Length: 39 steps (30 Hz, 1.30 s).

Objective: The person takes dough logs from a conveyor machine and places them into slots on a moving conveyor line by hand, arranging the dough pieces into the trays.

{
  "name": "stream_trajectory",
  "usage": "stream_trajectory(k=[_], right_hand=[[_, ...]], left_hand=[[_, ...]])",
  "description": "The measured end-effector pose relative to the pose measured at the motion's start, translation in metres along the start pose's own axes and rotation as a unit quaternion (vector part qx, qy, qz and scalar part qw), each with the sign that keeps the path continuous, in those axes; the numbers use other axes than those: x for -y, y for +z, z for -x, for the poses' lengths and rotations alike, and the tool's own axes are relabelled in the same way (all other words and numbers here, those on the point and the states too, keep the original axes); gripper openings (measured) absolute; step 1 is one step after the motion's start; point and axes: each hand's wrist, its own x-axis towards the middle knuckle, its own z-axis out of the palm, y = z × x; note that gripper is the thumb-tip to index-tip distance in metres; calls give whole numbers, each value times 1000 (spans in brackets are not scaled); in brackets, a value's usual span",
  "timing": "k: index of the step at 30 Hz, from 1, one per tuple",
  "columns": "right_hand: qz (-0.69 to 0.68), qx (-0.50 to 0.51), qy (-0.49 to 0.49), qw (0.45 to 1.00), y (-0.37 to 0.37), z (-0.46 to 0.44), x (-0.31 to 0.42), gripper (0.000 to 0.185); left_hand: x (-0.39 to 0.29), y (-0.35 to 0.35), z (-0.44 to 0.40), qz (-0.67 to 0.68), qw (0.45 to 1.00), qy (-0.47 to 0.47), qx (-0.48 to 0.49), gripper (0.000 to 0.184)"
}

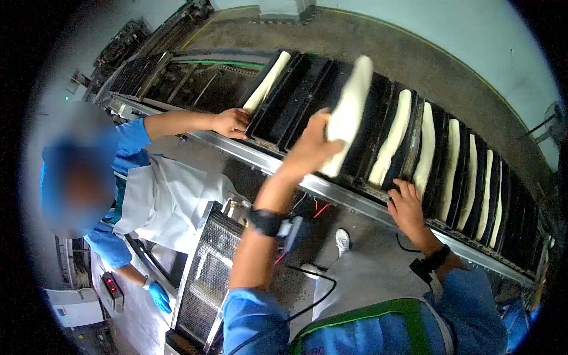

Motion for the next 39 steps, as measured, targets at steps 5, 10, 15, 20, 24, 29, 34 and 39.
stream_trajectory(k=[5,10,15,20,24,29,34,39], right_hand=[[-20,4,-7,1000,-4,-6,-5,21],[-38,28,6,999,-4,-5,-5,19],[-51,24,1,998,-5,-5,-7,19],[-70,22,-11,997,-1,-3,-14,22],[-92,5,-15,996,0,-3,-15,21],[-102,7,-16,995,1,-3,-15,22],[-84,28,-29,996,9,-1,-19,25],[-59,103,-23,993,9,-3,-20,28]], left_hand=[[58,54,13,-338,940,11,-42,45],[55,80,6,-408,913,3,1,30],[96,92,-38,-460,875,4,152,33],[90,98,-56,-480,856,-79,176,28],[73,90,-51,-511,834,-187,90,22],[40,92,-66,-533,827,-157,84,24],[53,106,-161,-440,886,-68,129,38],[83,117,-261,-363,918,-86,134,50]])
